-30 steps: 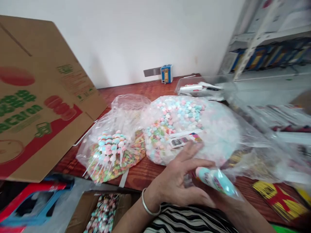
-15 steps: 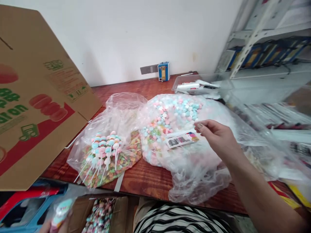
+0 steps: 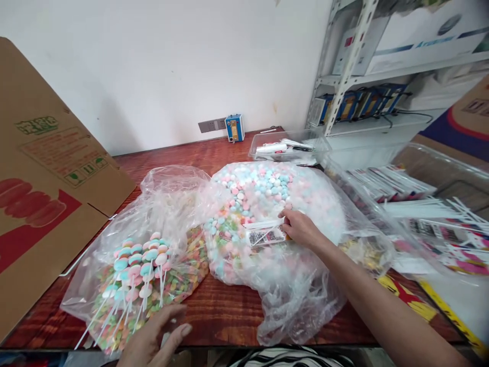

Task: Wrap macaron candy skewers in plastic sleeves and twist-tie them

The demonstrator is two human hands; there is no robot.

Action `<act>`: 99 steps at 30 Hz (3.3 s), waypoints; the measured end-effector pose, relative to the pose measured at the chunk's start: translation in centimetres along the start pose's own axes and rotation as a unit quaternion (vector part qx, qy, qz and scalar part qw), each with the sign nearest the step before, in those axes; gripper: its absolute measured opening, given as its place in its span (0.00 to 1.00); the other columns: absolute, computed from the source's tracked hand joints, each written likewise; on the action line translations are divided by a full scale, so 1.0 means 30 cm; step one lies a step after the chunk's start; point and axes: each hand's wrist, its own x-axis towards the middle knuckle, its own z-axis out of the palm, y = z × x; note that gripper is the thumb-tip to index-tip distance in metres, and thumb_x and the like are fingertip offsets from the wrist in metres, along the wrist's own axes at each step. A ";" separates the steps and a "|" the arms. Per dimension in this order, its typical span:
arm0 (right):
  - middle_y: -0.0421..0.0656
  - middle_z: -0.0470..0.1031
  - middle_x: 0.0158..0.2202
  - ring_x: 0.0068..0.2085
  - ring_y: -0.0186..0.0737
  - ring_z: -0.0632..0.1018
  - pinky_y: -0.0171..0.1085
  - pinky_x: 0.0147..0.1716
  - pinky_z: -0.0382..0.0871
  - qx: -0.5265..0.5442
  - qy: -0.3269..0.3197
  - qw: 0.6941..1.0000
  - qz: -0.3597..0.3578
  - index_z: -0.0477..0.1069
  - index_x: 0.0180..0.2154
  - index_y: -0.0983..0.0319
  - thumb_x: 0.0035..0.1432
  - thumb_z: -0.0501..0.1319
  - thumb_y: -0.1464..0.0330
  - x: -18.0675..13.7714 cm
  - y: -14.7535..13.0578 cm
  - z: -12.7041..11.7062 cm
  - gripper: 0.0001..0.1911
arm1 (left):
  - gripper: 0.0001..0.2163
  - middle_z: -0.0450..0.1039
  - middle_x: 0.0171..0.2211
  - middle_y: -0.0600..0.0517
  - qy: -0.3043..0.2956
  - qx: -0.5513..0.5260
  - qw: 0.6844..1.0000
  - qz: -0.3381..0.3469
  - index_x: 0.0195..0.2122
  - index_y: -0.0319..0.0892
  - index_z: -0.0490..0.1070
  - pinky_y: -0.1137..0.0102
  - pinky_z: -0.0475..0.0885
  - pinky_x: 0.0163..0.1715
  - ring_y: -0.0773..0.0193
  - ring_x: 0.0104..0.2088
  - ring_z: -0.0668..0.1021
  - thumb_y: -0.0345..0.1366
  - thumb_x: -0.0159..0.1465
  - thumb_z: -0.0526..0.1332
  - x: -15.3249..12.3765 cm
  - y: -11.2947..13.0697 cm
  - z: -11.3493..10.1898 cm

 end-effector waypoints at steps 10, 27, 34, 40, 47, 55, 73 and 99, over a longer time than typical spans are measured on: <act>0.49 0.79 0.35 0.41 0.48 0.76 0.44 0.46 0.58 -0.059 0.065 0.993 -0.076 0.71 0.32 0.63 0.62 0.53 0.76 -0.090 -0.043 -0.101 0.10 | 0.11 0.78 0.34 0.50 -0.322 -0.208 0.910 0.161 0.40 0.44 0.79 0.71 0.70 0.38 0.61 0.36 0.77 0.36 0.56 0.66 0.125 0.493 0.328; 0.38 0.71 0.31 0.33 0.36 0.72 0.33 0.34 0.66 0.362 0.091 0.927 -0.043 0.68 0.36 0.58 0.65 0.57 0.65 -0.341 -0.109 -0.250 0.06 | 0.11 0.77 0.39 0.50 -0.124 -0.758 0.635 -0.080 0.38 0.41 0.77 0.71 0.72 0.41 0.65 0.39 0.78 0.35 0.54 0.71 0.211 0.636 0.567; 0.40 0.73 0.30 0.34 0.39 0.74 0.35 0.33 0.69 0.536 0.078 0.840 0.048 0.70 0.35 0.60 0.59 0.62 0.59 -0.361 -0.165 -0.124 0.11 | 0.10 0.78 0.33 0.49 -0.054 -0.724 0.684 -0.074 0.35 0.37 0.77 0.73 0.72 0.34 0.67 0.32 0.78 0.36 0.53 0.71 0.200 0.613 0.553; 0.36 0.65 0.22 0.25 0.34 0.65 0.31 0.22 0.59 0.465 0.080 0.880 0.048 0.70 0.28 0.61 0.61 0.60 0.58 -0.375 -0.178 -0.107 0.15 | 0.11 0.72 0.22 0.56 0.074 -0.665 0.742 -0.037 0.26 0.38 0.73 0.76 0.70 0.28 0.71 0.24 0.73 0.35 0.47 0.74 0.211 0.576 0.519; 0.35 0.62 0.19 0.22 0.33 0.63 0.32 0.21 0.56 0.433 0.095 0.896 0.027 0.67 0.23 0.61 0.64 0.56 0.54 -0.381 -0.229 -0.078 0.22 | 0.18 0.68 0.18 0.58 0.114 -0.661 0.738 -0.074 0.21 0.37 0.69 0.77 0.67 0.21 0.74 0.19 0.69 0.43 0.44 0.75 0.213 0.554 0.493; 0.38 0.67 0.20 0.22 0.34 0.67 0.32 0.20 0.59 0.402 0.089 0.911 -0.008 0.68 0.22 0.61 0.65 0.55 0.54 -0.408 -0.272 -0.088 0.23 | 0.15 0.66 0.19 0.61 0.017 -0.761 0.641 -0.094 0.27 0.39 0.70 0.80 0.65 0.17 0.79 0.15 0.63 0.34 0.46 0.76 0.179 0.528 0.459; 0.49 0.70 0.51 0.53 0.48 0.72 0.46 0.53 0.68 0.346 0.226 0.899 -0.146 0.73 0.44 0.57 0.64 0.59 0.66 -0.439 -0.374 -0.096 0.08 | 0.12 0.74 0.23 0.58 0.028 -0.820 0.564 -0.098 0.28 0.40 0.74 0.80 0.73 0.25 0.74 0.22 0.75 0.33 0.47 0.75 0.213 0.492 0.434; 0.42 0.79 0.35 0.37 0.39 0.78 0.34 0.35 0.65 0.164 -0.111 0.943 -0.268 0.74 0.32 0.59 0.68 0.51 0.65 -0.130 -0.858 0.056 0.16 | 0.12 0.62 0.24 0.59 0.244 -0.771 0.552 0.202 0.28 0.42 0.67 0.80 0.65 0.22 0.75 0.23 0.66 0.27 0.52 0.71 -0.016 0.140 -0.080</act>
